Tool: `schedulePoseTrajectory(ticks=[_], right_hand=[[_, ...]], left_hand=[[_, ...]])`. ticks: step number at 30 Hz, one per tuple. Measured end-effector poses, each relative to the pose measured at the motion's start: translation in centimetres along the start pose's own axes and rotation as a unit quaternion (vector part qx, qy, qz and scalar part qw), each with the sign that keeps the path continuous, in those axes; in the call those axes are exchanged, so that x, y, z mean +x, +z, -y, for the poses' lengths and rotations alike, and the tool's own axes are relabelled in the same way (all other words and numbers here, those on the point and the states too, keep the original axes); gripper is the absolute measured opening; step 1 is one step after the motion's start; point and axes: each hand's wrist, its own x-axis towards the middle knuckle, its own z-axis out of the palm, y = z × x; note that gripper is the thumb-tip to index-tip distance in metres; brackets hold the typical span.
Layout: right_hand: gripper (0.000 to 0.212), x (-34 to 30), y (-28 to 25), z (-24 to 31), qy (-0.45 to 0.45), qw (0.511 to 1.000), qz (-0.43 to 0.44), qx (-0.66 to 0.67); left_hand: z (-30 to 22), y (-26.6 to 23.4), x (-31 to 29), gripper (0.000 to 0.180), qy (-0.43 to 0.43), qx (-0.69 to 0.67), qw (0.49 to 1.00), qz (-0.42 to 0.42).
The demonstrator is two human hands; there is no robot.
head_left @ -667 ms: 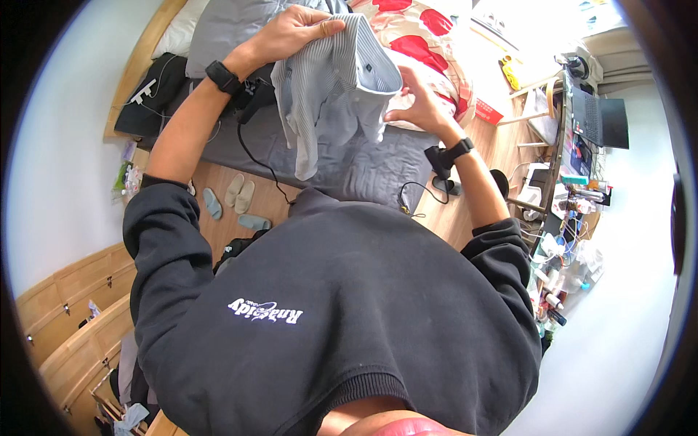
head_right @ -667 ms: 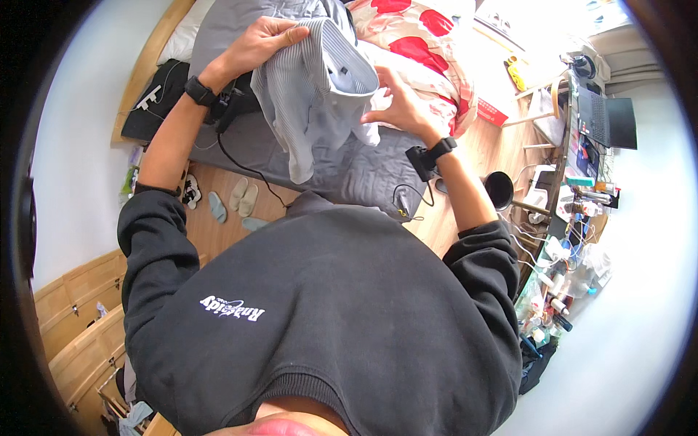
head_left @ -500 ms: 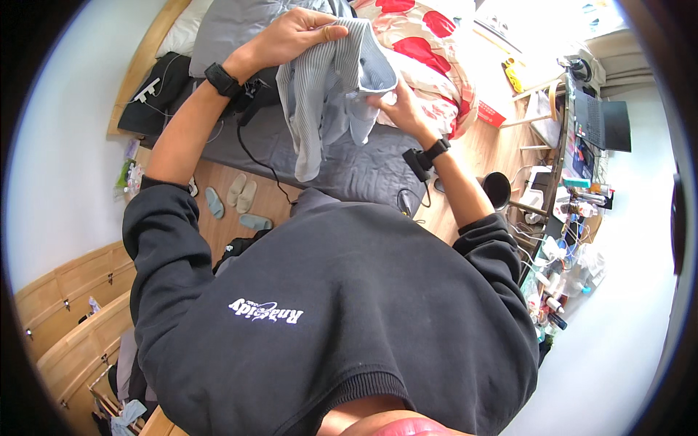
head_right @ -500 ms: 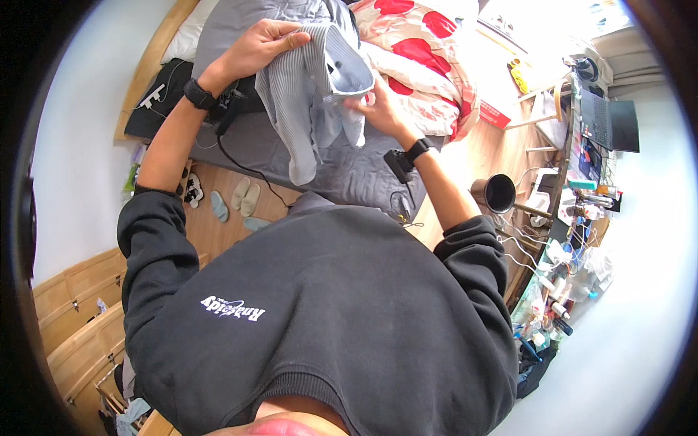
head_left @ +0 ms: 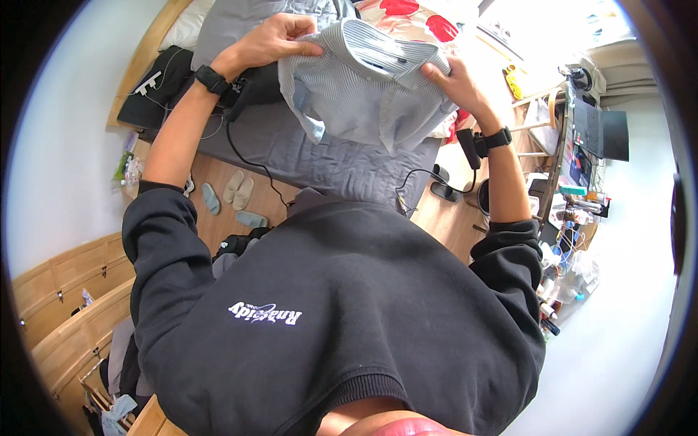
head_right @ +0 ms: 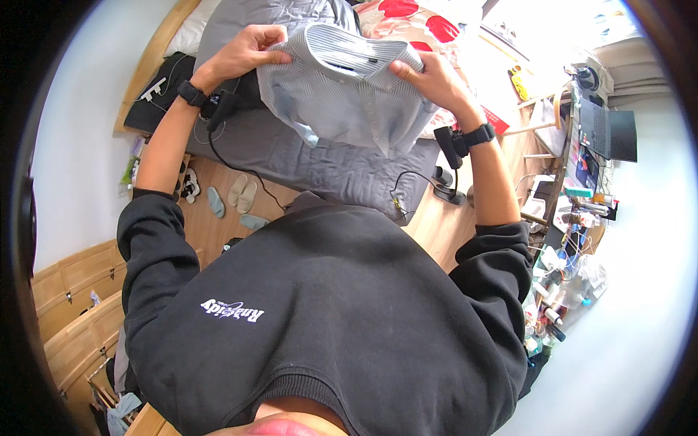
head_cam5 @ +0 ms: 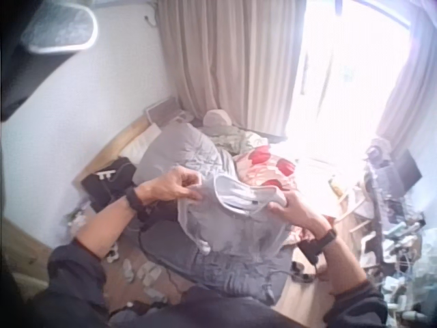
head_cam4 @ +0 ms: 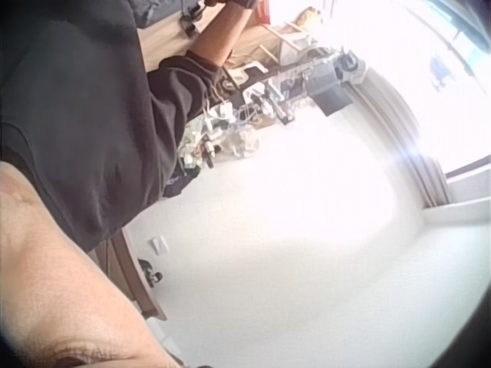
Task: The person lays a light-colored button-up shirt on a bed and fastens several buttons from the bottom toward the collar. They handle the shirt by hand, aligning buttonholes and pressing buttons through them, then smooth the fabric after each fastening.
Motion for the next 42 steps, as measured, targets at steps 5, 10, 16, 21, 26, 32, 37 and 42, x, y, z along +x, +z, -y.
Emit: schedulePoseTrajectory(ticks=[5, 10, 16, 21, 26, 32, 37, 42], right_hand=[[0.05, -1.7, -1.1, -0.3, 0.026, 0.995, 0.021, 0.093], [0.043, -2.8, -0.9, 2.2, -0.071, 0.992, -0.089, 0.047], [0.047, -3.6, -2.3, 1.8, -0.049, 0.99, -0.028, 0.126], [0.043, -4.0, -2.7, 2.3, -0.116, 0.978, 0.041, 0.167], [0.031, -3.7, -2.6, 5.2, -0.103, 0.979, -0.009, 0.178], [0.031, -2.9, -4.0, 7.4, -0.16, 0.983, 0.013, -0.089], [0.038, -2.8, -4.1, 8.0, -0.106, 0.987, -0.013, -0.121], [0.037, -3.5, -6.0, 8.2, -0.171, 0.975, 0.099, -0.1]], left_hand=[[-1.1, 2.5, 1.1, 0.035, 0.018, -0.18, 0.983, 0.039], [-1.9, 4.8, 1.9, 0.055, 0.028, -0.118, 0.993, -0.002], [-1.8, 4.7, 2.7, 0.038, 0.082, -0.169, 0.982, -0.02], [-2.1, 5.3, 2.8, 0.043, 0.065, -0.155, 0.984, -0.06], [-2.9, 6.0, 3.8, 0.04, 0.145, -0.003, 0.98, -0.133], [-4.7, 4.9, 2.4, 0.031, 0.175, 0.158, 0.967, -0.099], [-5.0, 5.1, 2.6, 0.038, 0.225, 0.192, 0.947, -0.123], [-4.4, 4.1, 2.5, 0.037, 0.205, 0.138, 0.962, -0.116]])
